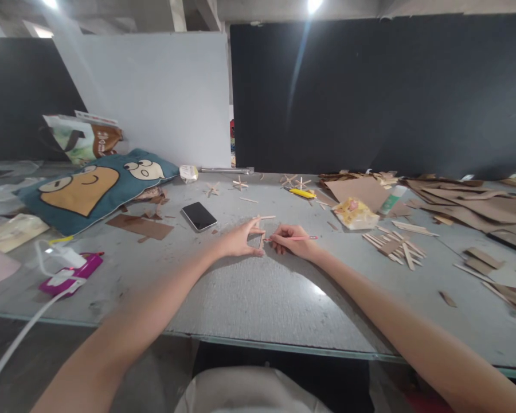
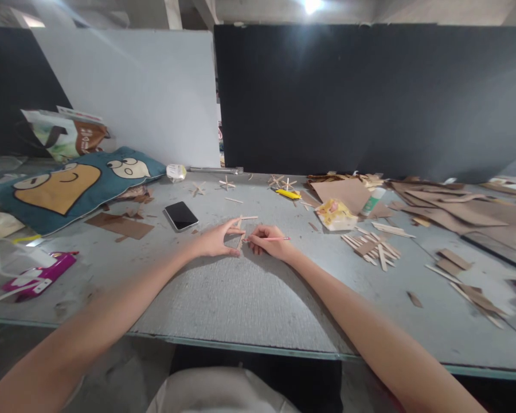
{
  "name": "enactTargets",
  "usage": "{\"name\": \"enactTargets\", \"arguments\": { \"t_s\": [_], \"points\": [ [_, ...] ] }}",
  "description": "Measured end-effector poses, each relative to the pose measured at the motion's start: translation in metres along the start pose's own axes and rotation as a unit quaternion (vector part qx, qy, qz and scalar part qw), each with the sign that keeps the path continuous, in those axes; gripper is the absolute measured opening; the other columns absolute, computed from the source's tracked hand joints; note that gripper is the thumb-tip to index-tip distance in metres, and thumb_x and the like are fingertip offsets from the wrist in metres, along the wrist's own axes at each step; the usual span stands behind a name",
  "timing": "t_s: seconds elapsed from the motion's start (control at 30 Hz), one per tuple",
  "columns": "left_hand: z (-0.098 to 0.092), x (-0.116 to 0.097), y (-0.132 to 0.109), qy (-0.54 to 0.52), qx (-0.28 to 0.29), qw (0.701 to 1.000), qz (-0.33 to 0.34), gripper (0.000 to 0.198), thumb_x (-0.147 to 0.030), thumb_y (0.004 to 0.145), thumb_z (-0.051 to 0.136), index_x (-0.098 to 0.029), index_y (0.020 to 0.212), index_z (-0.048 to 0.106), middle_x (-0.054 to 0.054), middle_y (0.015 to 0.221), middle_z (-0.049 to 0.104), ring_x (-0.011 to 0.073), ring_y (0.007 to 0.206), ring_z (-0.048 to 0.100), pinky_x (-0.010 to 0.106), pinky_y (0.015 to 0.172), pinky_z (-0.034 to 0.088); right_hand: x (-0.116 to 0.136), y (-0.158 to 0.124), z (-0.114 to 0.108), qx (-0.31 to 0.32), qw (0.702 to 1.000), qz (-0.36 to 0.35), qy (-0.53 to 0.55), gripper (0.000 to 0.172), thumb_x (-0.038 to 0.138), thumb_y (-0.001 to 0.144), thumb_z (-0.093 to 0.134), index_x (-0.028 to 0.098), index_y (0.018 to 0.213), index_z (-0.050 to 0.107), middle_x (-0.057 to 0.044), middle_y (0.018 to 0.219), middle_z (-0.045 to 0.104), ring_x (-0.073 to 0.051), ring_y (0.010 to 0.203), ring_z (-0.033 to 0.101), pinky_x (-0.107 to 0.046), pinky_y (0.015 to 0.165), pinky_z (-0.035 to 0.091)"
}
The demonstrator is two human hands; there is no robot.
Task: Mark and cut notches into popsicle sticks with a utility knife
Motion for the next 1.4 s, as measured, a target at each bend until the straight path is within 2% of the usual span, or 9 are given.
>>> {"name": "enactTargets", "arguments": {
  "t_s": [0.33, 0.57, 0.7, 0.87, 1.07, 1.3, 1.4],
  "points": [
    [0.000, -0.002, -0.001, -0.002, -0.001, 1.000, 0.002, 0.121, -0.047, 0.071, 0.086, -0.026, 0.166, 0.013, 0.016, 0.153, 0.057, 0.0328, 0.148, 0.046, 0.048, 0.119, 0.031, -0.001, -0.002, 0.000, -0.004, 1.000, -0.009, -0.005, 0.043, 0.060, 0.080, 0.075, 0.018, 0.073, 0.065, -0.002, 0.065, 0.070, -0.011, 0.050, 0.061, -0.022, 0.049, 0.049],
    [-0.001, -0.005, -0.003, 0.006, -0.004, 1.000, 0.004, 0.121, -0.048, 0.072, 0.084, -0.028, 0.166, 0.011, 0.014, 0.157, 0.052, 0.0351, 0.151, 0.040, 0.051, 0.120, 0.029, 0.003, -0.004, -0.002, -0.052, 0.999, -0.015, 0.001, 0.045, 0.064, 0.081, 0.073, 0.020, 0.081, 0.063, -0.001, 0.066, 0.070, -0.012, 0.048, 0.061, -0.023, 0.046, 0.049],
    [0.000, -0.005, -0.002, -0.004, -0.005, 1.000, 0.011, 0.119, -0.046, 0.072, 0.084, -0.027, 0.166, 0.012, 0.014, 0.153, 0.056, 0.0351, 0.148, 0.044, 0.050, 0.120, 0.030, 0.003, -0.004, -0.006, -0.086, 0.996, -0.015, -0.005, 0.043, 0.063, 0.083, 0.069, 0.021, 0.083, 0.061, 0.000, 0.066, 0.069, -0.012, 0.048, 0.060, -0.023, 0.045, 0.047],
    [0.002, -0.002, 0.000, 0.008, -0.049, 0.999, 0.019, 0.113, -0.042, 0.070, 0.086, -0.020, 0.162, 0.024, 0.018, 0.151, 0.054, 0.0365, 0.143, 0.046, 0.049, 0.119, 0.033, -0.001, -0.004, -0.012, -0.130, 0.991, -0.006, -0.012, 0.042, 0.063, 0.085, 0.067, 0.020, 0.082, 0.062, -0.001, 0.063, 0.068, -0.012, 0.047, 0.058, -0.024, 0.045, 0.046],
    [0.002, -0.007, -0.001, 0.068, -0.116, 0.988, 0.080, 0.103, -0.033, 0.076, 0.083, -0.026, 0.161, 0.024, 0.015, 0.157, 0.044, 0.0332, 0.150, 0.034, 0.048, 0.125, 0.026, 0.000, -0.004, -0.013, -0.141, 0.990, -0.007, -0.015, 0.038, 0.058, 0.086, 0.066, 0.020, 0.082, 0.062, -0.001, 0.062, 0.067, -0.012, 0.048, 0.058, -0.024, 0.045, 0.046],
    [0.002, -0.008, -0.002, 0.077, -0.121, 0.986, 0.086, 0.106, -0.031, 0.077, 0.083, -0.025, 0.162, 0.021, 0.015, 0.157, 0.043, 0.0340, 0.150, 0.035, 0.048, 0.125, 0.026, 0.001, -0.004, -0.013, -0.145, 0.989, -0.010, -0.020, 0.037, 0.056, 0.087, 0.066, 0.020, 0.081, 0.063, 0.000, 0.061, 0.066, -0.012, 0.047, 0.058, -0.023, 0.044, 0.045],
    [0.002, -0.007, -0.001, 0.074, -0.114, 0.988, 0.067, 0.105, -0.037, 0.077, 0.084, -0.025, 0.162, 0.022, 0.016, 0.157, 0.045, 0.0360, 0.151, 0.034, 0.051, 0.123, 0.029, 0.002, -0.006, -0.012, -0.143, 0.989, -0.022, -0.018, 0.040, 0.059, 0.086, 0.067, 0.020, 0.081, 0.063, 0.000, 0.060, 0.066, -0.012, 0.046, 0.057, -0.023, 0.044, 0.044]
  ]
}}
Point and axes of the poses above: each hand's wrist, its own y-axis towards the middle knuckle, its own z-axis out of the palm, x = y × z, the point moved 3 cm from there along y, towards the middle knuckle
